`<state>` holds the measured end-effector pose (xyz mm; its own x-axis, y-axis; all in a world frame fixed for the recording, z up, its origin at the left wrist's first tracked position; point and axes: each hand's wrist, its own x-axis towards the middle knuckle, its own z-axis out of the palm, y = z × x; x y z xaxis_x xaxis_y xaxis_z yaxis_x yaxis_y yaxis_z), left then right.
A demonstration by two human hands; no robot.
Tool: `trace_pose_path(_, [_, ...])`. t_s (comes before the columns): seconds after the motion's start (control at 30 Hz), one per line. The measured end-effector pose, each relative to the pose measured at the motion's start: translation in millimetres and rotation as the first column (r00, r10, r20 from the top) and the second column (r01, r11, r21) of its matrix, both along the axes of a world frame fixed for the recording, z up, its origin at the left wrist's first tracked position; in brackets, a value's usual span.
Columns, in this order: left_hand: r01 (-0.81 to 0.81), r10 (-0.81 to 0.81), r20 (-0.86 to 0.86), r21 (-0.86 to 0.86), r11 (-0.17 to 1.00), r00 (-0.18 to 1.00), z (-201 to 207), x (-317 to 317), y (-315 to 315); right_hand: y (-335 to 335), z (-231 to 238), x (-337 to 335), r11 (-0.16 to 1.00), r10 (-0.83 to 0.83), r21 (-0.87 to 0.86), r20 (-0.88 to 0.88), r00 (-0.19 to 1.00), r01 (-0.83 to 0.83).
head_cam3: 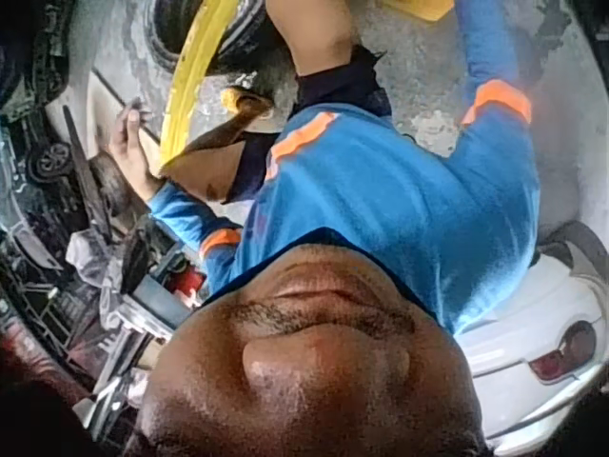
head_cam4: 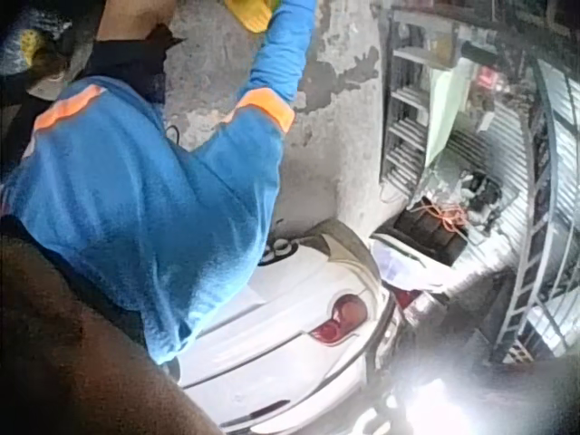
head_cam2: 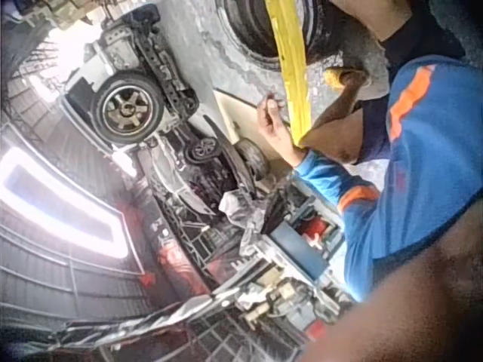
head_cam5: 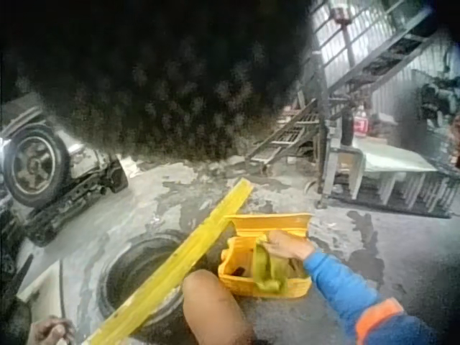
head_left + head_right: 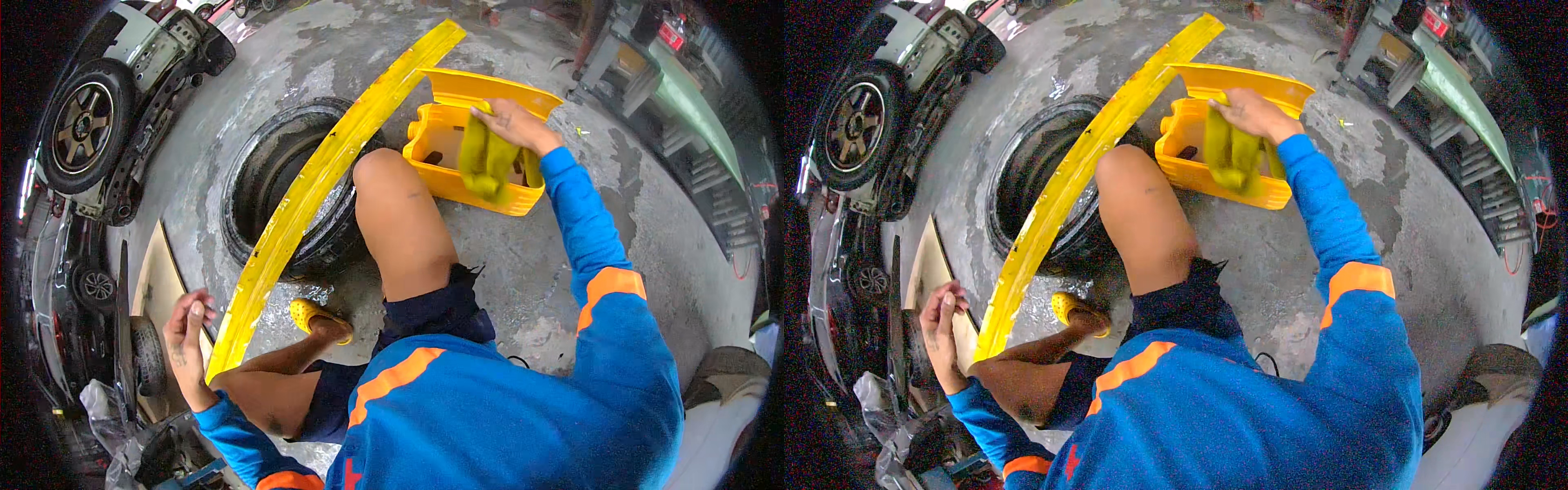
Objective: Cleaning a yellow car spoiler or side skirt using a sponge and soapy water while sitting on a low stool.
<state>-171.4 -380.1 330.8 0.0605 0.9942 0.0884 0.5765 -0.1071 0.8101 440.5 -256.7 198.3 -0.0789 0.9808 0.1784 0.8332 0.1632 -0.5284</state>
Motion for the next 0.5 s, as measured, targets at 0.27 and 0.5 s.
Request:
trace_pose_path(0.27, [-0.068,0.068,-0.001,-0.039,0.997,0.998,-25,-22,-28,96,68,96,0.998,-0.048,-0.04,0.034,0.998,0.049])
trace_pose_path(0.5, [-0.055,0.053,-0.017,-0.187,0.981,0.998,-32,-35,-16,149,121,18,0.903,0.035,0.426,0.054,0.998,-0.055])
